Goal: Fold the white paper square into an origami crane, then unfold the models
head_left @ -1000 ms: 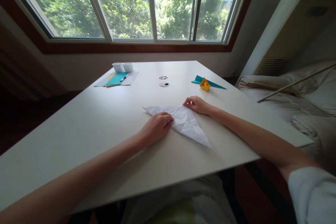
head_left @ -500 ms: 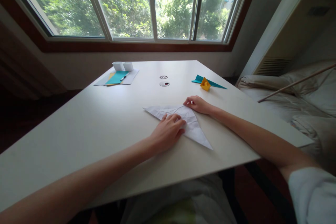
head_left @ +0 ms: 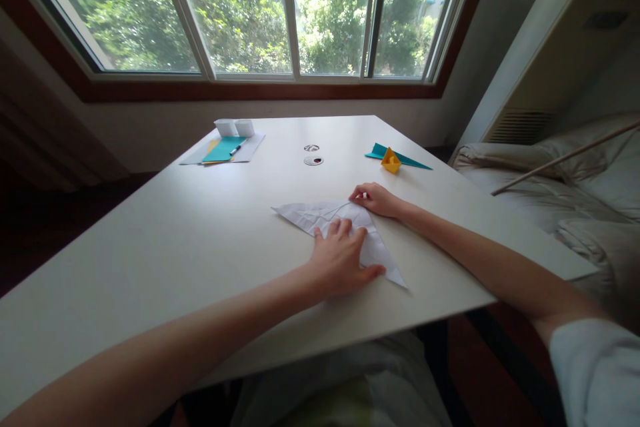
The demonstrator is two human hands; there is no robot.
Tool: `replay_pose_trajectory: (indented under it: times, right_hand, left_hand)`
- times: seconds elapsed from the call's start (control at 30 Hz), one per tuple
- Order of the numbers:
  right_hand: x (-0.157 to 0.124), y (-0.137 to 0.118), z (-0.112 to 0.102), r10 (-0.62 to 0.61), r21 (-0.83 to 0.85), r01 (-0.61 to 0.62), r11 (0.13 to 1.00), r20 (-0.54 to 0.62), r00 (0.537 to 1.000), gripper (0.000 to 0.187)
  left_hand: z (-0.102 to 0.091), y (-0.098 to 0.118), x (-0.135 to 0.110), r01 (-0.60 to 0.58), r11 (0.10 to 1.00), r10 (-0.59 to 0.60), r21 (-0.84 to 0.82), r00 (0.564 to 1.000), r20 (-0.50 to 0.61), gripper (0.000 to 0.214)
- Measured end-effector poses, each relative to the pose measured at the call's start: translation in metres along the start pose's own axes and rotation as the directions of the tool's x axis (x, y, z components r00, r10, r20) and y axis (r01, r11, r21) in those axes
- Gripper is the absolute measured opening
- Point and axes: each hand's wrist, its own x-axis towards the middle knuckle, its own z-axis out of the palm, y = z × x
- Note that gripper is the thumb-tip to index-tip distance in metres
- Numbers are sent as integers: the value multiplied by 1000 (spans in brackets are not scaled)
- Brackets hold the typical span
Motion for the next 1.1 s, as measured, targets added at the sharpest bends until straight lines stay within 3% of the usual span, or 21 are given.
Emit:
replay_pose_trajectory:
  times: [0.2, 0.33, 0.63, 0.8, 0.93, 1.1]
  right_hand:
    - [0, 1, 0, 10, 1, -10, 1000, 6, 1000, 15]
    - [0, 1, 0, 11, 0, -11, 1000, 5, 1000, 14]
    - [2, -3, 0, 15, -3, -15, 1000, 5, 1000, 15]
    - [2, -2, 1, 13, 4, -13, 1000, 8, 1000, 14]
    - [1, -6, -4, 17, 4, -17, 1000, 12, 1000, 16]
    - [-2, -9, -19, 87, 20, -88, 996, 59, 994, 21]
  left_hand:
    - [6, 7, 6, 65, 998, -63, -17, 992, 113, 98]
    - [8, 7, 9, 66, 998, -64, -8, 988, 141, 108]
    - [9, 16, 10, -13, 999, 17, -31, 988, 155, 98]
    - [11, 19, 12, 22, 997, -10, -72, 987, 162, 111]
    - [6, 20, 11, -16, 996, 32, -90, 983, 182, 117]
    - [-8, 9, 6, -59, 996, 68, -68, 988, 136, 92]
